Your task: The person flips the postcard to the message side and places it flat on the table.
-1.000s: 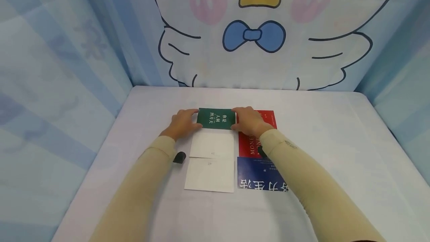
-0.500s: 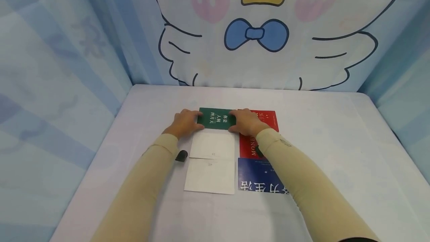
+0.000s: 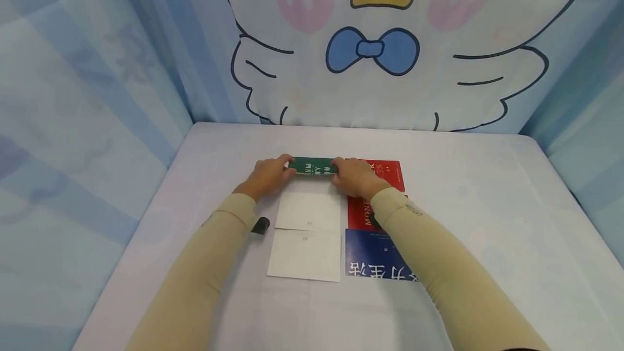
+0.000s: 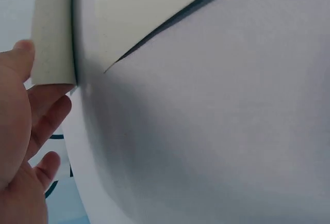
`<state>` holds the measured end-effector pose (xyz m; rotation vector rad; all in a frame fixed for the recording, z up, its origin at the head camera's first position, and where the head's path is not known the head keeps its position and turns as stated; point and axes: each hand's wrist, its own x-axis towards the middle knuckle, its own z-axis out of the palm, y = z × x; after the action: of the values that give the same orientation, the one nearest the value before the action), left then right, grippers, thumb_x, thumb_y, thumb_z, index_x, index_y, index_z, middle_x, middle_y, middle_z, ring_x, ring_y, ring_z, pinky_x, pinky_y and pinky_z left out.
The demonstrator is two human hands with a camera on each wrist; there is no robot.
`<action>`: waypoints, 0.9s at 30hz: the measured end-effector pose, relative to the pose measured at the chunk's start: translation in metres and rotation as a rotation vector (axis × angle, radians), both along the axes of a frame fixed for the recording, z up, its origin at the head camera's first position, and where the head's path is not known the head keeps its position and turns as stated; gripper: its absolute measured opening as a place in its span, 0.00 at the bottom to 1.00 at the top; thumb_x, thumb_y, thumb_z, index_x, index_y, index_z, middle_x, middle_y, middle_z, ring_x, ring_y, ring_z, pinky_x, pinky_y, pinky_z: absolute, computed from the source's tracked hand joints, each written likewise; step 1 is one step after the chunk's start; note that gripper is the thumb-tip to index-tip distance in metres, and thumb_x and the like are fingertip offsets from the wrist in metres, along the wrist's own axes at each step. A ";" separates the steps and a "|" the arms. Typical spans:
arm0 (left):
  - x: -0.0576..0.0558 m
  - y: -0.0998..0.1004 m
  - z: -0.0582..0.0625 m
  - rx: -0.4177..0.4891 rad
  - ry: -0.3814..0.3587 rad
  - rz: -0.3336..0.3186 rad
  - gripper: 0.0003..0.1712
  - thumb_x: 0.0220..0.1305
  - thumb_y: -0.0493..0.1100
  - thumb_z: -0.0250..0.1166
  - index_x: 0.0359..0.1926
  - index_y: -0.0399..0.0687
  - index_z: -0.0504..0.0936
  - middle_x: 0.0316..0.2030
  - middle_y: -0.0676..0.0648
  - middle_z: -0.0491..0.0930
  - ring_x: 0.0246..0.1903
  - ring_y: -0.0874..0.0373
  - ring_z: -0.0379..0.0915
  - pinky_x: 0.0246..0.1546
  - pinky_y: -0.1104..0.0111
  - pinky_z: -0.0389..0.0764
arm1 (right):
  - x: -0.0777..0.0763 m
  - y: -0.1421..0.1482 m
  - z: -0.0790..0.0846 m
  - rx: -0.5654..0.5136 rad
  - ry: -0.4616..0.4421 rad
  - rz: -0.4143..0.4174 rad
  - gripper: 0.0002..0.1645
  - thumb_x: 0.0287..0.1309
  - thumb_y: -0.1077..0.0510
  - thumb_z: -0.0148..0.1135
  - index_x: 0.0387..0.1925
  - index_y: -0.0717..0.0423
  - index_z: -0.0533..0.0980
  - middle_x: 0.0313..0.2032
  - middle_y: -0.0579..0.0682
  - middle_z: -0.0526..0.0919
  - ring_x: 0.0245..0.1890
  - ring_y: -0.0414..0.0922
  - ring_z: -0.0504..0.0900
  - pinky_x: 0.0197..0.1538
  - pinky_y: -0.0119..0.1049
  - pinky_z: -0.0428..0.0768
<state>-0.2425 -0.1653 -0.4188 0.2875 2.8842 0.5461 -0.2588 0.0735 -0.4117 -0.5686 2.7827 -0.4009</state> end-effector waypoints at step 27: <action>0.016 -0.003 0.008 0.453 0.296 0.189 0.23 0.70 0.33 0.58 0.62 0.40 0.60 0.46 0.37 0.79 0.44 0.46 0.80 0.43 0.57 0.82 | 0.013 0.005 0.013 -0.623 0.031 -0.321 0.32 0.67 0.61 0.57 0.68 0.55 0.57 0.48 0.55 0.74 0.45 0.52 0.77 0.46 0.46 0.82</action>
<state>-0.2269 -0.1683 -0.4110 0.1695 3.0509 1.2965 -0.2458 0.0788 -0.3989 -0.2374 2.7516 -1.3601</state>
